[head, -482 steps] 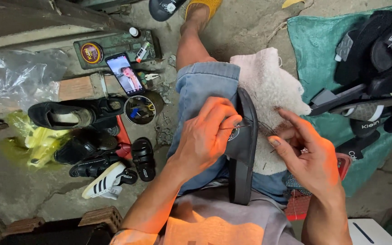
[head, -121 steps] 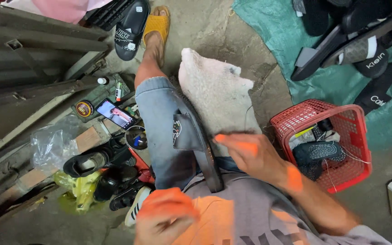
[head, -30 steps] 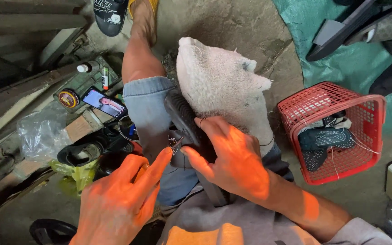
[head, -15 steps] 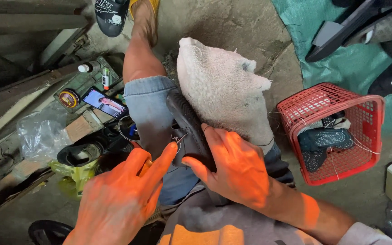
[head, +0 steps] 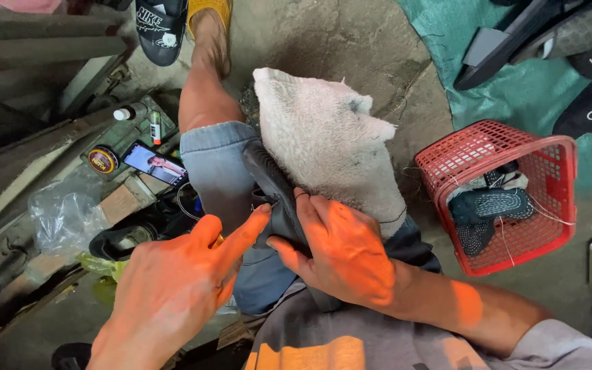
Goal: A person uses a small metal tool to repair or clean the sole of a black sandal while sitting on the floor.
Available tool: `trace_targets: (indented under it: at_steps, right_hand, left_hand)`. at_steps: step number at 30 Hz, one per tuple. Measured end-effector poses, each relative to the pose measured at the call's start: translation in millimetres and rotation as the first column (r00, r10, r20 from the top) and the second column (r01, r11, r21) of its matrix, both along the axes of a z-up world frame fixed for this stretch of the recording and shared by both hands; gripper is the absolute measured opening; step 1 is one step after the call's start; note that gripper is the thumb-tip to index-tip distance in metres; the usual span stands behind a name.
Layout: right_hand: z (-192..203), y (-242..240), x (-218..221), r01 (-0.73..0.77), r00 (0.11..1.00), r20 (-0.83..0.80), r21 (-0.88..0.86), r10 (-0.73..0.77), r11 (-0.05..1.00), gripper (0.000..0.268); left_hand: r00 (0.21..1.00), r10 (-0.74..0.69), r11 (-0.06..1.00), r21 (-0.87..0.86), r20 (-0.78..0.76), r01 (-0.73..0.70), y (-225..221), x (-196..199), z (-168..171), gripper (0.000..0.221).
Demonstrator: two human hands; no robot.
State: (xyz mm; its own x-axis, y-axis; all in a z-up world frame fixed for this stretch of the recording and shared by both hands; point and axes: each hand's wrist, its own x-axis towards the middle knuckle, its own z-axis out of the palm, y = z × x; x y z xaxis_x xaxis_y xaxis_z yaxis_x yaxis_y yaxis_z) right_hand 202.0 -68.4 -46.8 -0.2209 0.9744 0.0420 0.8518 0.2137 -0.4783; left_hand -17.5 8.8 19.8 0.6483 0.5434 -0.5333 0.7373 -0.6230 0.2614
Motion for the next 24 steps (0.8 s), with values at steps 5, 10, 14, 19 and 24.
trace_targets:
  at_steps: [5, 10, 14, 19, 24]
  right_hand:
    - [2, 3, 2, -0.019, 1.0, 0.002, -0.027, 0.019, 0.999, 0.069]
    - [0, 5, 3, -0.018, 1.0, 0.016, -0.028, 0.019, 0.999, 0.068]
    - [-5, 1, 1, -0.003, 1.0, -0.006, -0.046, 0.002, 0.999, 0.069]
    - [-5, 2, 0, -0.002, 0.999, 0.045, -0.032, 0.003, 0.999, 0.07]
    - [-6, 0, 0, -0.016, 0.999, 0.041, -0.059, 0.018, 0.998, 0.071]
  left_hand:
    - [0.999, -0.024, 0.999, 0.049, 0.048, 0.021, -1, 1, -4, 0.088]
    - [0.995, -0.045, 0.998, 0.051, 0.087, 0.041, 3, 0, -9, 0.092]
    - [0.998, -0.051, 0.999, 0.001, 0.025, 0.051, 2, 0, -15, 0.095]
    - [0.995, -0.056, 0.987, 0.151, 0.077, 0.044, 1, 7, -19, 0.077]
    - [0.957, -0.049, 0.996, 0.079, 0.285, 0.027, 9, -2, -31, 0.072]
